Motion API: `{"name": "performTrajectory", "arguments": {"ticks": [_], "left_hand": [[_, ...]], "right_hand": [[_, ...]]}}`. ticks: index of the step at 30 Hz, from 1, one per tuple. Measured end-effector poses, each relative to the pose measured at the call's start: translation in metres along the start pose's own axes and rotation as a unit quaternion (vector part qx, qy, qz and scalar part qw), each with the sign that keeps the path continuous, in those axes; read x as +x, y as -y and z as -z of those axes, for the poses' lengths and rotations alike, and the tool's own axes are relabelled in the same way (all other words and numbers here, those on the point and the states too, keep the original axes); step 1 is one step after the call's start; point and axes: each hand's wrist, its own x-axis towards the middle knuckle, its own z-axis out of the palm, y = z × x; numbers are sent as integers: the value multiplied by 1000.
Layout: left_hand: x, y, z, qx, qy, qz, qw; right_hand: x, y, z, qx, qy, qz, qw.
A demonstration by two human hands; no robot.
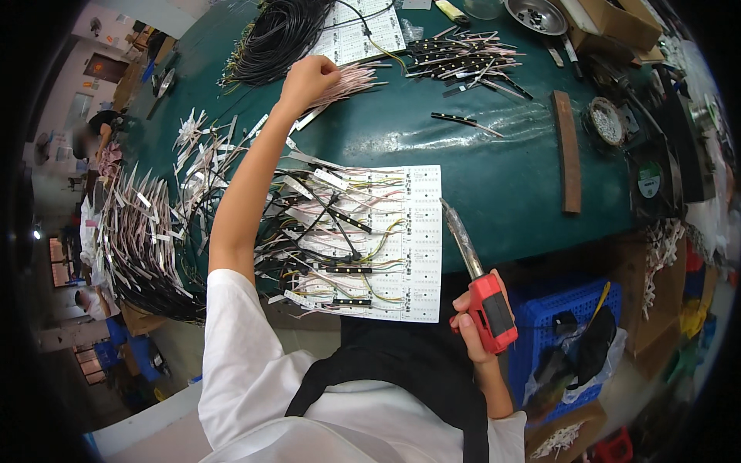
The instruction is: The person solders wires onto LED strip circuit boards with a soldering iron.
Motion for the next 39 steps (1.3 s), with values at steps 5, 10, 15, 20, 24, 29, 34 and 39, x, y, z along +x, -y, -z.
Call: {"name": "performTrajectory", "arguments": {"ticks": [5, 10, 15, 20, 24, 29, 34, 39], "left_hand": [[-6, 3, 8, -62, -123, -86, 987], [-52, -38, 36, -324, 17, -7, 946], [-146, -92, 31, -357, 117, -62, 925], [-212, -122, 13, -235, 84, -164, 954], [-230, -116, -6, -161, 17, -272, 949], [-235, -114, -9, -93, 2, -329, 940], [-236, -112, -11, -100, -17, -333, 937], [-235, -111, -12, -116, -23, -327, 938]], "right_hand": [[-1, 2, 1, 3, 0, 17, 1000], [-3, 1, 6, -2, -14, 13, 1000], [-10, 7, 12, -36, 7, 20, 999], [-19, 12, 10, -50, 48, 0, 998], [-27, 10, 8, -43, 58, -5, 997], [-29, 13, 5, -108, 73, -47, 990], [-29, 13, 1, -106, 60, -47, 991], [-24, 14, 1, -127, 78, -35, 988]]}}
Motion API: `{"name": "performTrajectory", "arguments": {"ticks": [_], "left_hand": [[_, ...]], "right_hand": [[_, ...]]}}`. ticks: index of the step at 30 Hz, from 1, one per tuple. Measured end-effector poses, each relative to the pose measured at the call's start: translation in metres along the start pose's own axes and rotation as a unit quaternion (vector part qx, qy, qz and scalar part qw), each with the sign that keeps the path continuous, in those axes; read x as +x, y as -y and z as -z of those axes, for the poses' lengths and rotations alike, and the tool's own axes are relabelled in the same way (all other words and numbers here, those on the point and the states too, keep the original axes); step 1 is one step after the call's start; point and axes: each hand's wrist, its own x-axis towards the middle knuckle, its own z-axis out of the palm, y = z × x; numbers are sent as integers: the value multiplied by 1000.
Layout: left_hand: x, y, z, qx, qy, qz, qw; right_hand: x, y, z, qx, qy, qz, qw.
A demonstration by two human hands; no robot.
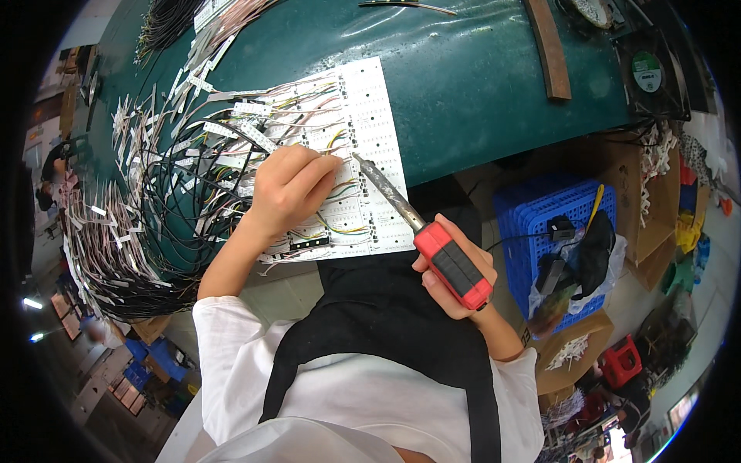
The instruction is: The person solders wires onto LED strip circuit boards with a soldering iron.
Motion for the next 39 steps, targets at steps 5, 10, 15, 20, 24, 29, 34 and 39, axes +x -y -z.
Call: {"name": "performTrajectory", "arguments": {"ticks": [5, 10, 15, 20, 24, 29, 34, 39], "left_hand": [[1, -1, 0, -6, 2, -1, 1000], [1, 0, 1, -8, 7, 5, 1000], [1, 0, 1, -12, 6, 3, 1000], [1, 0, 1, -15, 5, 6, 1000], [2, -1, -1, -11, -11, 15, 1000], [4, -9, -2, -20, 15, 108, 994], [6, -10, -4, -33, 16, 151, 988], [11, -9, -1, -53, 46, 181, 981]], "right_hand": [[1, 1, -1, -39, 14, 22, 999], [5, 2, 0, -67, 27, 35, 997], [8, 1, 2, -102, 38, 85, 990], [2, 1, 2, -39, 1, 49, 998], [2, 1, 1, -29, -4, 35, 999], [1, -2, -1, -39, -3, 31, 999], [5, 0, 0, -65, 20, 37, 997], [9, 2, -1, -75, 29, 60, 995]]}}
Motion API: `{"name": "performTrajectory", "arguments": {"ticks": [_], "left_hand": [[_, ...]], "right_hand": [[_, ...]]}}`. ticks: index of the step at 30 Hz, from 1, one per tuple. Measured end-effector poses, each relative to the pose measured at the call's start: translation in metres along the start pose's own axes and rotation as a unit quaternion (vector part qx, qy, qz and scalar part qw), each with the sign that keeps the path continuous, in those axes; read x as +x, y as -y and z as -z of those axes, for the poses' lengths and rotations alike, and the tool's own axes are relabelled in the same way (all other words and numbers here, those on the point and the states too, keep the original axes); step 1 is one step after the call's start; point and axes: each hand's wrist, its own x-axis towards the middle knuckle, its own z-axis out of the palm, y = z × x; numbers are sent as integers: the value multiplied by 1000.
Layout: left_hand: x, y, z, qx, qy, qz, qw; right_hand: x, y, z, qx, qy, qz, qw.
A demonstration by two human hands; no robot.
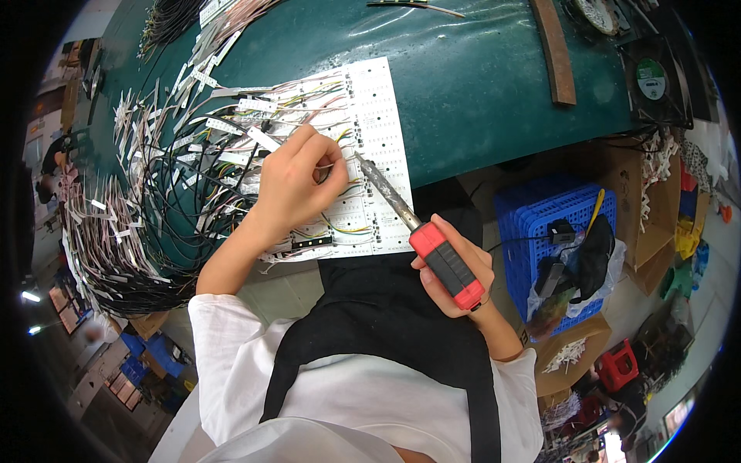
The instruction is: The person solders wires onto LED strip circuit boards with a soldering iron.
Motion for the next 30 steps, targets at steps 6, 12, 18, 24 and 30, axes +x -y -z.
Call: {"name": "performTrajectory", "arguments": {"ticks": [6, 12, 18, 24, 30], "left_hand": [[5, -2, 3, 2, 22, 36, 999], [5, 0, 4, -14, 26, 52, 998], [32, 6, 27, -35, 149, 54, 987], [121, 96, 43, 193, -89, -2, 977], [157, 145, 31, 331, -200, -84, 918]], "right_hand": [[2, -1, 2, -12, 5, 8, 1000], [-6, -8, 6, 62, -82, -2, 995], [-8, -21, 9, 103, -105, 30, 989], [-12, -19, 6, 101, -110, 47, 988], [-20, -16, 3, 113, -140, 20, 983]]}}
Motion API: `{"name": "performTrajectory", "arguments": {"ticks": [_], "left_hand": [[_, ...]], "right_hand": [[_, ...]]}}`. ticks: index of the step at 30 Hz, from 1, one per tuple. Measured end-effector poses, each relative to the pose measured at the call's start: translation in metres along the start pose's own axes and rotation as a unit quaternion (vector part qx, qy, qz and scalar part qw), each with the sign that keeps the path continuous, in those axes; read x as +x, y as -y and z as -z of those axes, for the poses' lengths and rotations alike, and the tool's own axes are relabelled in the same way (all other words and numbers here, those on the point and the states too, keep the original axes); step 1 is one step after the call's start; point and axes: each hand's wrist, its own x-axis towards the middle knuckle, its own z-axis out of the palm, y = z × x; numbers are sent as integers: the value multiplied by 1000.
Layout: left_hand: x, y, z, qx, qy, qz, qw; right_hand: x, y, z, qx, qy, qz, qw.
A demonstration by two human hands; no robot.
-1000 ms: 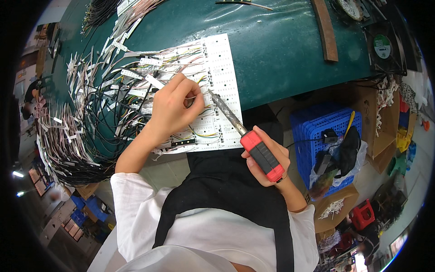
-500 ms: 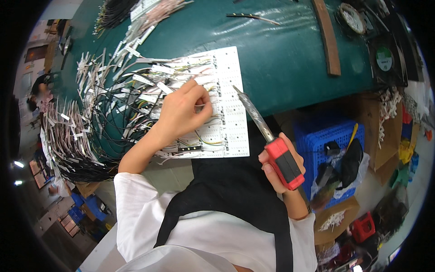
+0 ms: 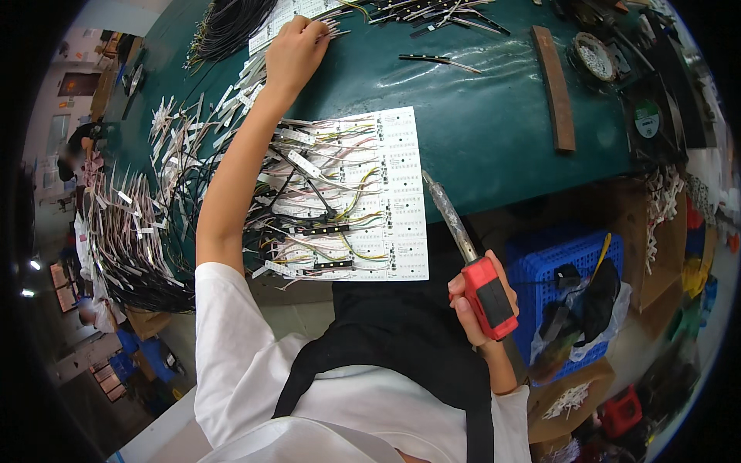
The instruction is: The person solders wires onto LED strip circuit boards with a soldering iron.
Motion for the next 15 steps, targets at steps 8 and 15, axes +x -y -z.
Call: {"name": "performTrajectory", "arguments": {"ticks": [8, 15], "left_hand": [[4, -1, 28, -210, -110, 30, 971], [-29, -78, 126, -324, 65, 36, 943]], "right_hand": [[4, -2, 7, -52, 34, 42, 997], [1, 9, 7, -29, 46, 26, 998]]}}
